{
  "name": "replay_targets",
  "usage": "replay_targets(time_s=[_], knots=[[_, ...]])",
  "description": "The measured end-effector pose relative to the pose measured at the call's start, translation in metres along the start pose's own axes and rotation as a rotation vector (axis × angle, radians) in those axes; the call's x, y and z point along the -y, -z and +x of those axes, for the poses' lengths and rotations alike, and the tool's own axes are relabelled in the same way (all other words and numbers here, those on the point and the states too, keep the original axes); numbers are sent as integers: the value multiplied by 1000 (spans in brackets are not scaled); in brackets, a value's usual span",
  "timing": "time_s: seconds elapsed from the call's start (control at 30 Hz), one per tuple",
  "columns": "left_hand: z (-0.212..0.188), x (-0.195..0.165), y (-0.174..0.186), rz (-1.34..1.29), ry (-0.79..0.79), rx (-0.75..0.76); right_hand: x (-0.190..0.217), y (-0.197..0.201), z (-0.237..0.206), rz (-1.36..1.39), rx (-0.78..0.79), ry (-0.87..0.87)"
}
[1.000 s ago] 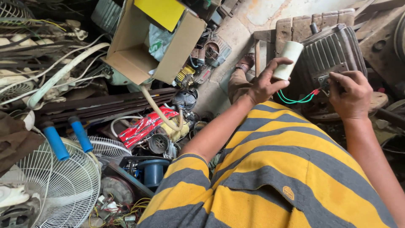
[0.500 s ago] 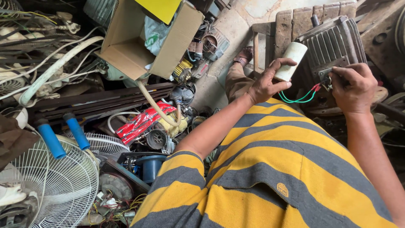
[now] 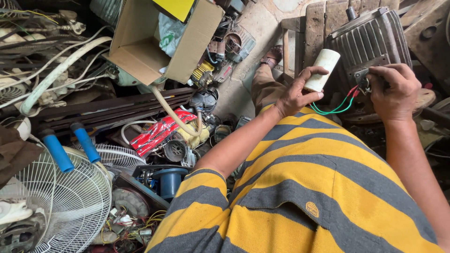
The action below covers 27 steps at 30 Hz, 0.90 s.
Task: The person repairs an electric motor by stripping and connecting wires, attaching a capacitor, and tightening the terminal cover with a screwdriver and wrench. The person uses pliers, a screwdriver, and a wrench to complete the wiring and assembly.
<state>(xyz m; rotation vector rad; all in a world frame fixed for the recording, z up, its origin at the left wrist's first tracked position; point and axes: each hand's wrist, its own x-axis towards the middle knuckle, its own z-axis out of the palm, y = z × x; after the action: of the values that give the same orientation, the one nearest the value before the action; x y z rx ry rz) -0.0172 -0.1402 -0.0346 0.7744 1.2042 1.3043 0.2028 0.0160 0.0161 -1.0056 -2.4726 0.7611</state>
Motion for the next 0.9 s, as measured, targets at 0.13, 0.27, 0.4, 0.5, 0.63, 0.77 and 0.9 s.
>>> replay_targets(time_s=[0.13,0.27,0.4,0.5,0.63,0.77,0.9], knots=[[-2,2,-4,-24,9,-7,1,3,3,-31,36,14],[-2,4,-8,-58,21,-8,-4,3,3,-81,41,62],[0,5,-10,-61,22,-14,-15,0,-3,-105,22,71],[2,5,-11,-52,-2,-13,-22,-1,-8,-87,53,40],[5,4,-9,-83,28,-4,-21,-1,-8,-127,79,47],[11,-1,-4,-151,53,7,-9,0,1,-184,86,49],[24,-15,4,-145,244,66,3,6,11,-61,14,-61]])
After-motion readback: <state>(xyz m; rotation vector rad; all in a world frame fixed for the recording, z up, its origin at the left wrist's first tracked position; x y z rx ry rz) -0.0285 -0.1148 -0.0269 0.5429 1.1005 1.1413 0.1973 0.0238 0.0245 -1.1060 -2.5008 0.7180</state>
